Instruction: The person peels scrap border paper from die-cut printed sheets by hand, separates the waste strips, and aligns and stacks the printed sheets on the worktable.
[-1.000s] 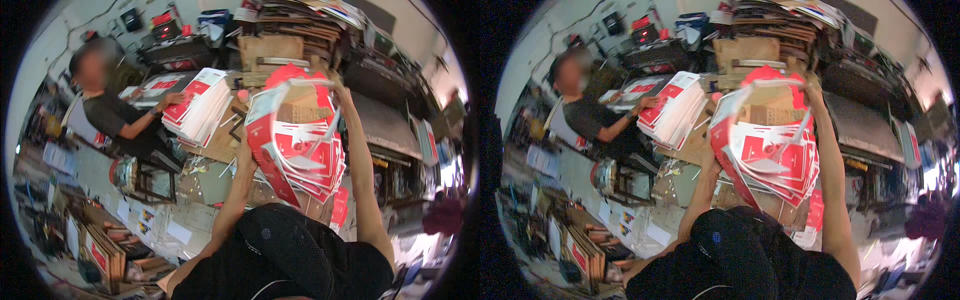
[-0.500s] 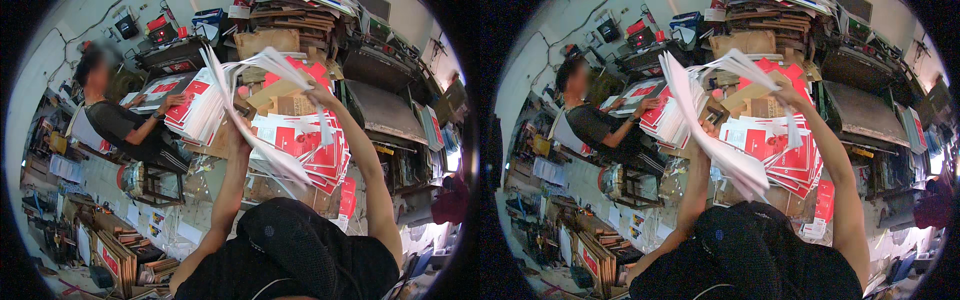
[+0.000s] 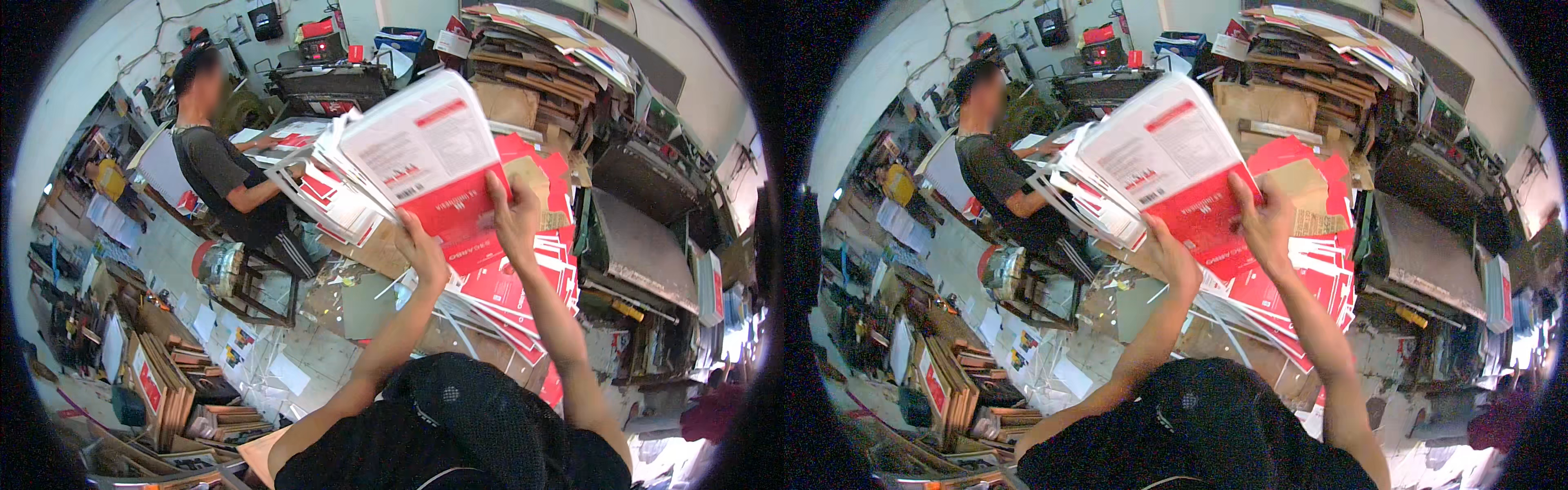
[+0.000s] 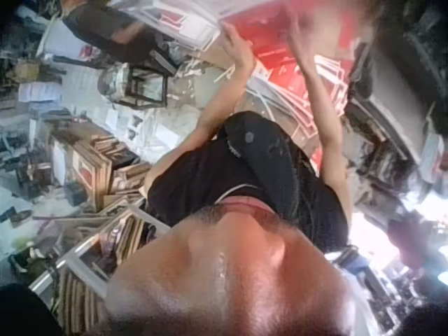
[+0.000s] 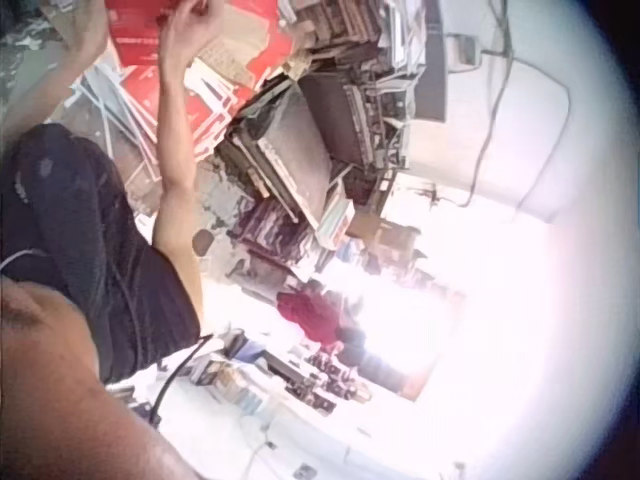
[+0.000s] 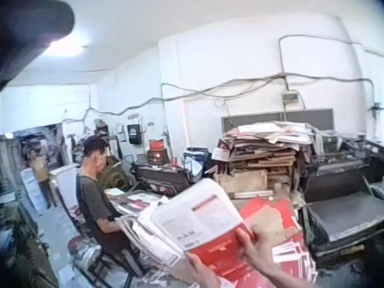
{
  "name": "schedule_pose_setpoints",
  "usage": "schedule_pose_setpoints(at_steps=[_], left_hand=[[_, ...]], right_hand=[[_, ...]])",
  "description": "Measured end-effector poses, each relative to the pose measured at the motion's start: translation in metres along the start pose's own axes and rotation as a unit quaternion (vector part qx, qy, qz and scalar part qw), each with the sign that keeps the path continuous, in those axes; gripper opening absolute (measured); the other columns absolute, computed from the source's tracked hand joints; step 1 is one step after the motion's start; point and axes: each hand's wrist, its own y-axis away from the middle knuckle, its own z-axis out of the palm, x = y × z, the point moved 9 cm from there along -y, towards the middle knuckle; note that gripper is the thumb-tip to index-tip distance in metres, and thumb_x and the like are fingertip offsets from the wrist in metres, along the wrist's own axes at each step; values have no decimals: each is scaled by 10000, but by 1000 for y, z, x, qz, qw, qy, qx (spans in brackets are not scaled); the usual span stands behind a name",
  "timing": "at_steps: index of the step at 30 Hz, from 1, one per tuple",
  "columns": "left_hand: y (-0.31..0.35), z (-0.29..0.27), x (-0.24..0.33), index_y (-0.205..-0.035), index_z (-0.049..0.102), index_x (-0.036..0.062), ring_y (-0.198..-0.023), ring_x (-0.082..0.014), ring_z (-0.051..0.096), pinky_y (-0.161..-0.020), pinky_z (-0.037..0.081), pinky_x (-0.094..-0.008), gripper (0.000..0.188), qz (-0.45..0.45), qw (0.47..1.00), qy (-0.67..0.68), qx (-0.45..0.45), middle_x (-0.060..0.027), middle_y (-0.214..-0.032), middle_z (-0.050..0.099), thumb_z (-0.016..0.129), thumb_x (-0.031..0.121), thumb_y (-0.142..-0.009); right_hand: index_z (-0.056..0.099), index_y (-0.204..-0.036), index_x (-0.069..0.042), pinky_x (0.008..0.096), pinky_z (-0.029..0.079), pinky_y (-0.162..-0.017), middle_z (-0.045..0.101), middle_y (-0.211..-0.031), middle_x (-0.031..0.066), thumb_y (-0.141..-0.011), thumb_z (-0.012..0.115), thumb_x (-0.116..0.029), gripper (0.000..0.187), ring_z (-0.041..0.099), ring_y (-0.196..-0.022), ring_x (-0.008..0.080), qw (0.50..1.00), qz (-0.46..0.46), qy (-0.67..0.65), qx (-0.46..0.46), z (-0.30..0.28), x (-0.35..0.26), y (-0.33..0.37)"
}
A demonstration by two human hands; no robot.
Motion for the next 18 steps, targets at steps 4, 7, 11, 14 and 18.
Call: schedule_pose_setpoints(at_steps=[4,7,11,14,18], left_hand=[[12,13,16,-1275,395,-105,-1114,-200,487,-972,363,-350,567,10,980,-70,-184,-150,-1241,506,483,363,-966],[2,10,36,-1189,487,-85,-1024,-160,528,-900,404,-295,431,4,982,17,-188,-128,-1138,569,526,274,-953],[3,7,41,-1127,559,-81,-951,-108,556,-837,439,-256,367,-44,989,94,-105,-103,-1084,619,559,237,-943],[3,1,30,-1120,570,-87,-961,-116,565,-845,448,-266,389,-62,990,106,-70,-113,-1099,622,553,263,-949],[3,-2,19,-1283,421,-74,-1077,-204,557,-927,457,-331,535,-82,978,178,-65,-154,-1224,541,534,327,-948]], right_hand=[[578,-679,-20,231,304,-375,491,-534,-29,-861,694,-247,313,404,-418,34,982,-117,-5,149,-28,18,-3],[593,-693,-22,219,294,-348,505,-537,-33,-854,702,-233,287,395,-398,22,986,-98,-46,127,-23,14,-2],[597,-699,-15,226,307,-319,528,-531,-15,-823,733,-202,262,421,-358,42,987,-112,-43,110,-22,10,3],[649,-807,5,190,345,-408,581,-632,-24,-843,711,-175,194,443,-478,8,991,-99,-3,85,-22,9,6],[630,-748,-9,189,330,-413,570,-619,-30,-839,718,-184,216,433,-477,7,993,-85,-25,76,-20,12,6]])
